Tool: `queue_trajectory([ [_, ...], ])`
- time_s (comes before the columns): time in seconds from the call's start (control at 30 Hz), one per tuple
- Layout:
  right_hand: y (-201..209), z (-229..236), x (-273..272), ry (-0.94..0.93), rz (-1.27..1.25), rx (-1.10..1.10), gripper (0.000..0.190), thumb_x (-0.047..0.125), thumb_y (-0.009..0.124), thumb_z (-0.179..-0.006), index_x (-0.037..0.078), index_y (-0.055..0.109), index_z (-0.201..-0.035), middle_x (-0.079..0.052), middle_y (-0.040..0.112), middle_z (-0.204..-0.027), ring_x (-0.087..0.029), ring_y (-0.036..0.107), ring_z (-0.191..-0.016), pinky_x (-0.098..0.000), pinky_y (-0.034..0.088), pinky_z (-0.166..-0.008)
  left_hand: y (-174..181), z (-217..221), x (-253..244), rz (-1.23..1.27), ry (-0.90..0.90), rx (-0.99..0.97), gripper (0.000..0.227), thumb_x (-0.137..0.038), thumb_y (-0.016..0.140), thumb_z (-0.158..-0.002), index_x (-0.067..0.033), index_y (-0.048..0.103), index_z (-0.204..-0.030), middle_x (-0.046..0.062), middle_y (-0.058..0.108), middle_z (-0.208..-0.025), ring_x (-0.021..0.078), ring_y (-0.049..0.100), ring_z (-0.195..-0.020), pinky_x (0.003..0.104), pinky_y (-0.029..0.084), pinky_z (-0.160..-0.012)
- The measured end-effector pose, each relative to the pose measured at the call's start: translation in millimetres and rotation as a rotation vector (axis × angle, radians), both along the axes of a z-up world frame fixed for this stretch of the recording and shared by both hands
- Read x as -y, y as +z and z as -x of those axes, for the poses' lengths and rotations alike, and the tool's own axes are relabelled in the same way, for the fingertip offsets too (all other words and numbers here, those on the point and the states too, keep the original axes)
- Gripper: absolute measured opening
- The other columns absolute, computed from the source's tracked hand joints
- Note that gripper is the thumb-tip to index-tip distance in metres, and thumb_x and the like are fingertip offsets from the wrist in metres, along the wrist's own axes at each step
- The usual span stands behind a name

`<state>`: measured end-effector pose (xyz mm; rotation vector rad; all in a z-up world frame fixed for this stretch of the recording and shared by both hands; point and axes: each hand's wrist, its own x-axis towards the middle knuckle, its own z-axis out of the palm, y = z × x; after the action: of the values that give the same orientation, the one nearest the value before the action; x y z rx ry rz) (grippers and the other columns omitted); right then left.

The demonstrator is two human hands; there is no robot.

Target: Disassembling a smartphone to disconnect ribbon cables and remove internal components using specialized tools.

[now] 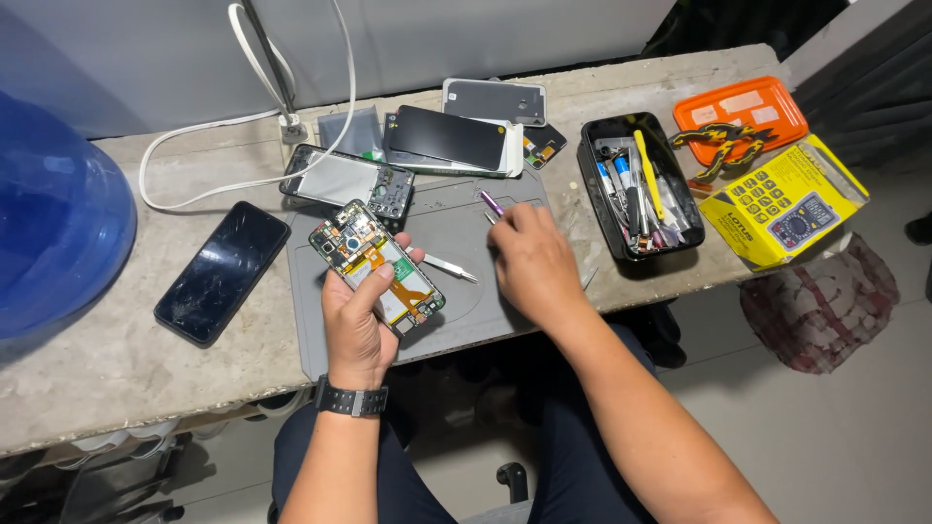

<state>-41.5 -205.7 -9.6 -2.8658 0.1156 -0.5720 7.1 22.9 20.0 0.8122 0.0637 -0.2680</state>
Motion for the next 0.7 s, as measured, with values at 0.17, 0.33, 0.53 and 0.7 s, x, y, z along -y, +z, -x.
queue_trajectory([
  [0.17,2,10,18,-0.069,-0.066,-0.022,0.011,0.007,0.076,-0.086,0.014,0.076,-0.094,-0.009,0.064,-0.108,-0.035,0.066,-0.107,-0.0462,0.059,-0.087,-1,-1,-2,0.009,0.009,0.000,0.048,0.002,0.075,-0.086,-0.0020,0.061,-0.132,0.031,0.077,-0.129,0.0429,0.080,-0.109,0.056,0.068,-0.088],
  [0.33,12,11,8,-0.095,-0.083,-0.024,0.015,0.005,0.075,-0.089,0.015,0.080,-0.099,-0.006,0.064,-0.104,-0.030,0.067,-0.107,-0.0433,0.060,-0.089,-2,-2,-1,0.042,0.016,-0.010,0.048,0.001,0.074,-0.086,-0.0009,0.062,-0.132,0.033,0.076,-0.130,0.0450,0.079,-0.111,0.057,0.067,-0.089],
  [0.53,6,-2,-35,0.101,-0.130,0.117,0.013,0.012,0.077,-0.094,0.014,0.079,-0.107,-0.006,0.066,-0.098,-0.030,0.068,-0.103,-0.0411,0.059,-0.091,-1,-1,2,0.083,0.017,-0.015,0.048,0.002,0.074,-0.084,-0.0004,0.063,-0.130,0.034,0.076,-0.129,0.0464,0.079,-0.109,0.059,0.067,-0.089],
  [0.7,-1,-10,-61,0.156,-0.020,0.158,0.022,0.018,0.072,-0.096,0.019,0.073,-0.118,-0.003,0.060,-0.087,-0.027,0.068,-0.087,-0.0384,0.059,-0.075,-3,-2,2,0.085,0.014,-0.019,0.048,0.001,0.073,-0.084,-0.0007,0.063,-0.131,0.035,0.075,-0.130,0.0471,0.078,-0.110,0.059,0.067,-0.088],
])
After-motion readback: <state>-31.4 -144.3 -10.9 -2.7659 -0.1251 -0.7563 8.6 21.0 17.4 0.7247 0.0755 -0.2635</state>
